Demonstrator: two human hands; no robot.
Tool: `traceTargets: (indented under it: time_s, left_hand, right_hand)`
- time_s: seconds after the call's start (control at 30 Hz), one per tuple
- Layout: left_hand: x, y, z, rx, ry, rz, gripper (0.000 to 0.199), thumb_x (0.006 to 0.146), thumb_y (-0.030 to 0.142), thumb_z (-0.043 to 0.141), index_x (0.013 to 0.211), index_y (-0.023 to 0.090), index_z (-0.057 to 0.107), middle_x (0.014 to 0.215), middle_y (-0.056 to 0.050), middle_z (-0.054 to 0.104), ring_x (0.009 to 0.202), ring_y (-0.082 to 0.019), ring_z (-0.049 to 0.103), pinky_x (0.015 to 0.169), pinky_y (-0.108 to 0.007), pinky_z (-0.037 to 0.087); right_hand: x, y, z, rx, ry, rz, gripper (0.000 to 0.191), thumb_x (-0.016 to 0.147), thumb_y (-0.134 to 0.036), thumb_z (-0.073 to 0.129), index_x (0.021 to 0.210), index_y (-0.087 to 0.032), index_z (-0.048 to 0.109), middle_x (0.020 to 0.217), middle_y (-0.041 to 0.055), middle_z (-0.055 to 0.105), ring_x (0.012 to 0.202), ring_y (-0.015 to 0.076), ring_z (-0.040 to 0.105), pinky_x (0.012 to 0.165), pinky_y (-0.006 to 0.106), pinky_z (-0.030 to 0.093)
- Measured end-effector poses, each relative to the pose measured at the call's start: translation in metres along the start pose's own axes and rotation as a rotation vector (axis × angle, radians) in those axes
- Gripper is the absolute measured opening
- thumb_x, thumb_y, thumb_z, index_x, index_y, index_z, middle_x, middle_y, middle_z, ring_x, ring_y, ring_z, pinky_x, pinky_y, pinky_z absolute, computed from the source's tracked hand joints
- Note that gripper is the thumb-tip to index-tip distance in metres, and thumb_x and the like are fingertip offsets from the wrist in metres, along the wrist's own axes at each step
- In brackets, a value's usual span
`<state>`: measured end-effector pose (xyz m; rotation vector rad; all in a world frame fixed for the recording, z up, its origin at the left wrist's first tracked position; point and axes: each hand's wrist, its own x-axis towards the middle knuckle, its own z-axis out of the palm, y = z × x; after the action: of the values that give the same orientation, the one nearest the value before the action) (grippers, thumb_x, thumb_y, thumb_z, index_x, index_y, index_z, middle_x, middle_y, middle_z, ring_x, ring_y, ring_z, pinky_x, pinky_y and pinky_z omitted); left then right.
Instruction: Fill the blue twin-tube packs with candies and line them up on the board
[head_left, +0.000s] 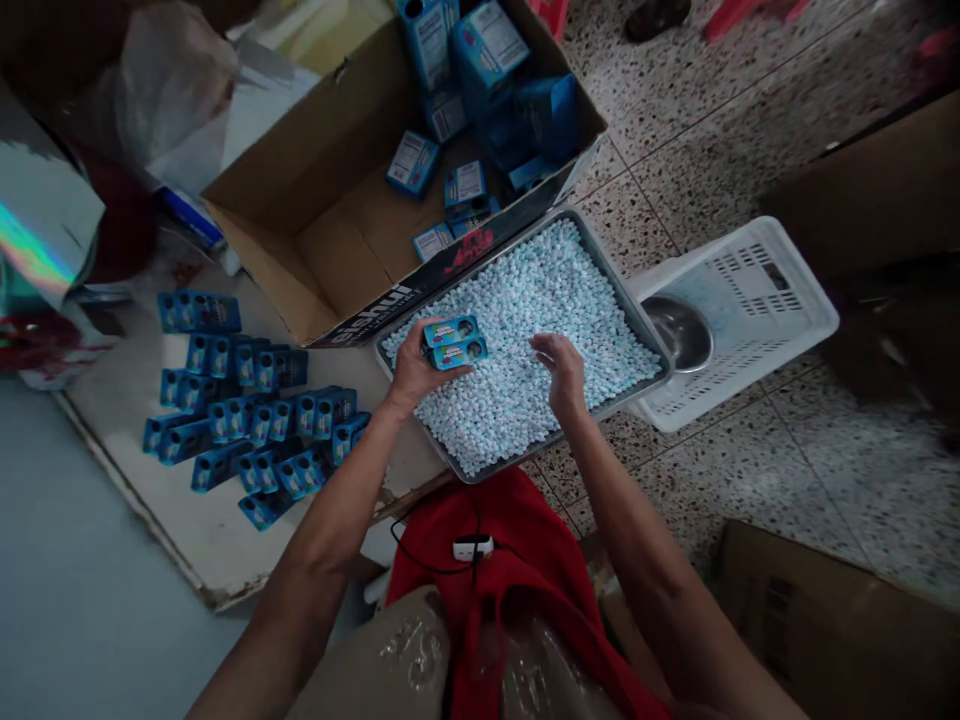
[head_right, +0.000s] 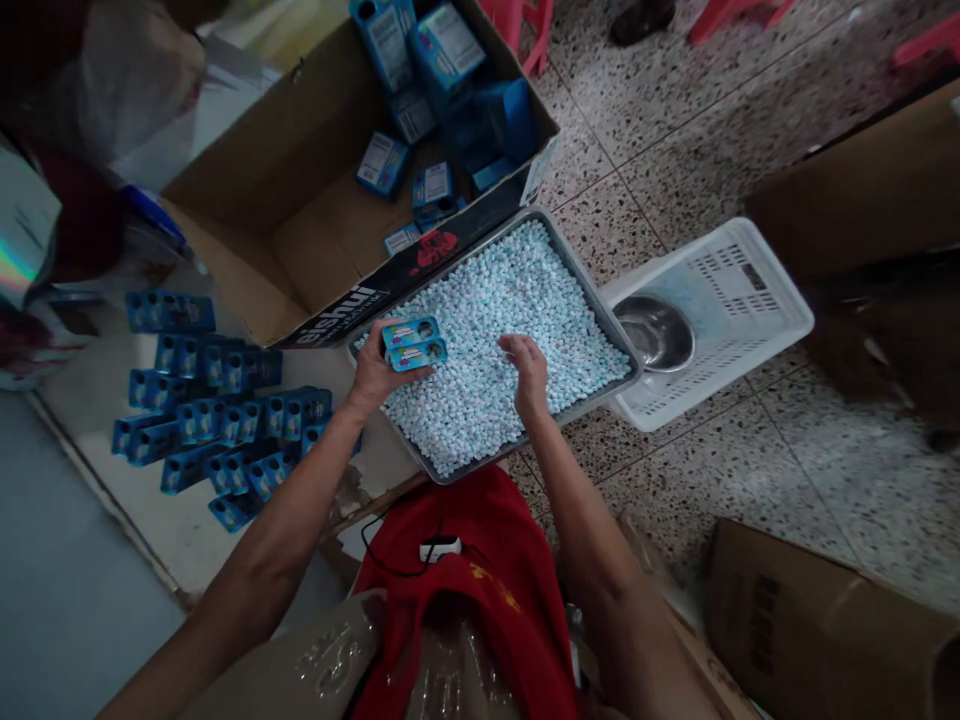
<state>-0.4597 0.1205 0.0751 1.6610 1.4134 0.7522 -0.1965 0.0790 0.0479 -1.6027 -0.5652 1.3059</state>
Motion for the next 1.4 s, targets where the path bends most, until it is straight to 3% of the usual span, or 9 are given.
traceTargets:
  time_s: [0.07, 0.2, 0.37, 0.53, 0.8, 0.93, 1.1, 1.27, 1.4]
  left_hand:
    - [-0.002, -0.001, -0.003, -0.030, 0.000, -0.001, 0.090, 0.060, 0.067, 0.097, 0.128, 0.023, 0.058, 0.118, -0.007, 0.074, 0.105, -0.026, 0.075, 0.095, -0.040, 0.062]
    - [-0.007, 0.004, -0.001, -0.107, -0.041, 0.003, 0.094, 0.058, 0.069, 0.097, 0.130, 0.026, 0.055, 0.119, -0.008, 0.073, 0.107, -0.028, 0.075, 0.095, -0.045, 0.064]
    - [-0.023, 0.022, -0.005, -0.123, -0.063, 0.176, 0.097, 0.053, 0.059, 0.103, 0.132, 0.030, 0.055, 0.136, -0.013, 0.067, 0.131, -0.035, 0.067, 0.113, -0.055, 0.056]
    - [-0.039, 0.036, -0.026, -0.060, -0.195, 0.082, 0.117, 0.059, 0.047, 0.104, 0.156, 0.031, 0.039, 0.150, -0.016, 0.060, 0.140, -0.036, 0.062, 0.117, -0.049, 0.054]
    - [-0.048, 0.030, -0.022, 0.115, -0.043, 0.067, 0.068, 0.077, 0.038, 0.091, 0.135, 0.026, 0.057, 0.136, -0.010, 0.069, 0.129, -0.030, 0.068, 0.112, -0.043, 0.055]
    - [-0.060, 0.023, -0.026, 0.142, 0.076, -0.021, 0.069, 0.078, 0.045, 0.090, 0.135, 0.026, 0.056, 0.136, -0.009, 0.070, 0.128, -0.030, 0.069, 0.111, -0.043, 0.056]
    - [-0.059, 0.016, -0.032, 0.221, 0.008, -0.054, 0.077, 0.071, 0.050, 0.095, 0.135, 0.026, 0.058, 0.133, -0.009, 0.070, 0.120, -0.032, 0.070, 0.105, -0.043, 0.057]
    - [-0.046, 0.020, -0.035, 0.424, -0.028, -0.018, 0.066, 0.070, 0.032, 0.091, 0.129, 0.026, 0.062, 0.125, -0.008, 0.069, 0.117, -0.035, 0.066, 0.105, -0.047, 0.055]
    - [-0.032, 0.033, -0.030, 0.584, -0.043, -0.023, 0.056, 0.068, 0.018, 0.085, 0.119, 0.023, 0.064, 0.115, -0.011, 0.068, 0.110, -0.038, 0.063, 0.100, -0.052, 0.053]
  right_hand:
    - [0.000, -0.004, 0.003, -0.167, -0.199, -0.126, 0.043, 0.081, -0.057, 0.075, 0.111, -0.026, 0.075, 0.124, 0.0076, 0.077, 0.121, 0.0268, 0.068, 0.105, 0.044, 0.052]
    - [-0.010, -0.014, 0.025, -0.430, -0.577, -0.368, 0.098, 0.064, -0.059, 0.092, 0.150, -0.031, 0.056, 0.161, 0.0134, 0.056, 0.137, 0.0361, 0.059, 0.109, 0.054, 0.052]
    - [-0.019, -0.026, 0.051, -0.501, -0.608, -0.458, 0.076, 0.070, -0.064, 0.089, 0.134, -0.030, 0.065, 0.135, 0.0122, 0.072, 0.124, 0.0359, 0.066, 0.109, 0.051, 0.052]
    - [-0.018, -0.025, 0.054, -0.507, -0.671, -0.469, 0.064, 0.069, -0.057, 0.090, 0.123, -0.029, 0.069, 0.126, 0.0094, 0.074, 0.115, 0.0324, 0.068, 0.103, 0.046, 0.054]
    - [0.004, -0.022, 0.048, -0.761, -0.782, -0.598, 0.091, 0.064, -0.054, 0.097, 0.144, -0.030, 0.062, 0.148, 0.0123, 0.063, 0.137, 0.0383, 0.056, 0.117, 0.056, 0.048]
    - [0.047, -0.026, 0.048, -0.867, -0.631, -0.627, 0.077, 0.084, -0.062, 0.080, 0.151, -0.032, 0.056, 0.163, 0.0104, 0.050, 0.151, 0.0377, 0.044, 0.126, 0.061, 0.037]
    - [0.066, -0.001, 0.080, -1.018, -0.432, -0.631, 0.052, 0.099, -0.065, 0.057, 0.137, -0.030, 0.065, 0.157, 0.0100, 0.057, 0.153, 0.0381, 0.039, 0.128, 0.064, 0.028]
    - [0.047, 0.027, 0.072, -0.907, -0.274, -0.481, 0.040, 0.096, -0.061, 0.060, 0.090, -0.023, 0.071, 0.107, 0.0125, 0.071, 0.115, 0.0330, 0.063, 0.109, 0.053, 0.047]
    - [0.035, 0.019, 0.058, -0.377, -0.146, -0.199, 0.048, 0.092, -0.068, 0.055, 0.073, -0.025, 0.062, 0.076, 0.0049, 0.063, 0.084, 0.0250, 0.065, 0.088, 0.043, 0.055]
